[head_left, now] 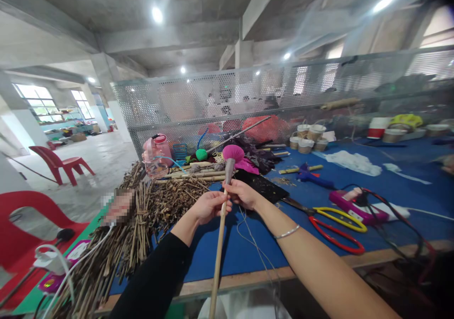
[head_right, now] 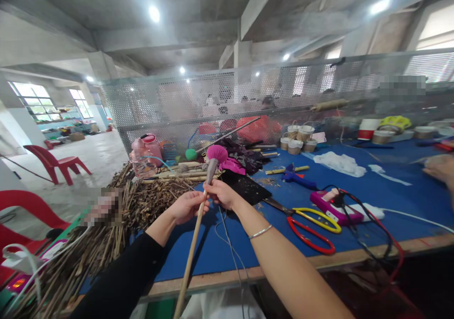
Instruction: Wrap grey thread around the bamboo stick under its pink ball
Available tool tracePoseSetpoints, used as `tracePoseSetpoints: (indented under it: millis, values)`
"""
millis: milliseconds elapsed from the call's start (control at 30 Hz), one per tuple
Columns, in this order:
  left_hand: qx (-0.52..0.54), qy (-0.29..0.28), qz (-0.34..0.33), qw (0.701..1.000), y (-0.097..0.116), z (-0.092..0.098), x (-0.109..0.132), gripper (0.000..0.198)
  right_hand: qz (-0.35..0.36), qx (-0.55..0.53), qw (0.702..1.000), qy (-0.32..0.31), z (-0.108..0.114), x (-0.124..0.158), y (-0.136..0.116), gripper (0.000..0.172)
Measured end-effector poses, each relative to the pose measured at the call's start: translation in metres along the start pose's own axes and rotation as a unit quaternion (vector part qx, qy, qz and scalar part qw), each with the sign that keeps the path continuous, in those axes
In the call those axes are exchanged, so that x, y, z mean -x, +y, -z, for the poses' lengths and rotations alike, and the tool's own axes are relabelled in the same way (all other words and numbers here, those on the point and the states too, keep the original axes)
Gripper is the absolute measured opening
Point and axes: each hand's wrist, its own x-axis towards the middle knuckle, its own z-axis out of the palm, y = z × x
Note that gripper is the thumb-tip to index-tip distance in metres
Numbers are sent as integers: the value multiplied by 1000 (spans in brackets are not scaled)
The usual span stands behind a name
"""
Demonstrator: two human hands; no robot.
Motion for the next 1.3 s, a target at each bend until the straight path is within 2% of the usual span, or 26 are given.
tracePoseSetpoints:
  millis: [100, 167, 300, 433, 633, 733, 800, 933, 1067, 1133, 1300]
  values:
    - [-20, 13, 7, 1000, -2, -2, -1, 36, -3, 20, 1000, 17, -1, -1, 1, 37]
    - [-78, 46, -1, 996, -4, -3, -2, 37, -5, 31, 999, 27, -2, -2, 3, 37]
    - [-225, 125, -93, 962, -9, -2, -5, 43, 4, 50, 998, 42, -3, -3, 7, 36]
    - [-302, 140, -148, 931, -12, 1, -7, 42, -3, 63, 997, 54, -4, -2, 9, 32]
    - [-313, 151, -164, 923, -11, 0, -6, 39, -1, 70, 996, 53, -4, -3, 10, 28]
    - [-301, 146, -138, 932, -7, -5, -4, 39, 5, 70, 997, 43, -6, -3, 7, 30]
    - [-262, 130, -105, 950, -5, -8, -2, 41, 11, 58, 998, 33, -6, -1, 4, 32]
    - [-127, 63, -44, 989, -2, -13, 0, 42, 6, 7, 1000, -12, -1, 4, -5, 34]
    - [-42, 20, -8, 999, -1, -14, 2, 41, -1, -3, 999, -45, 3, 5, -6, 33]
    - [-59, 32, -13, 998, -1, -13, 2, 39, 7, 12, 999, -33, 3, 3, -3, 32]
    - [-158, 121, -67, 978, 0, -9, 0, 42, 29, 38, 999, 22, 4, -1, 2, 30]
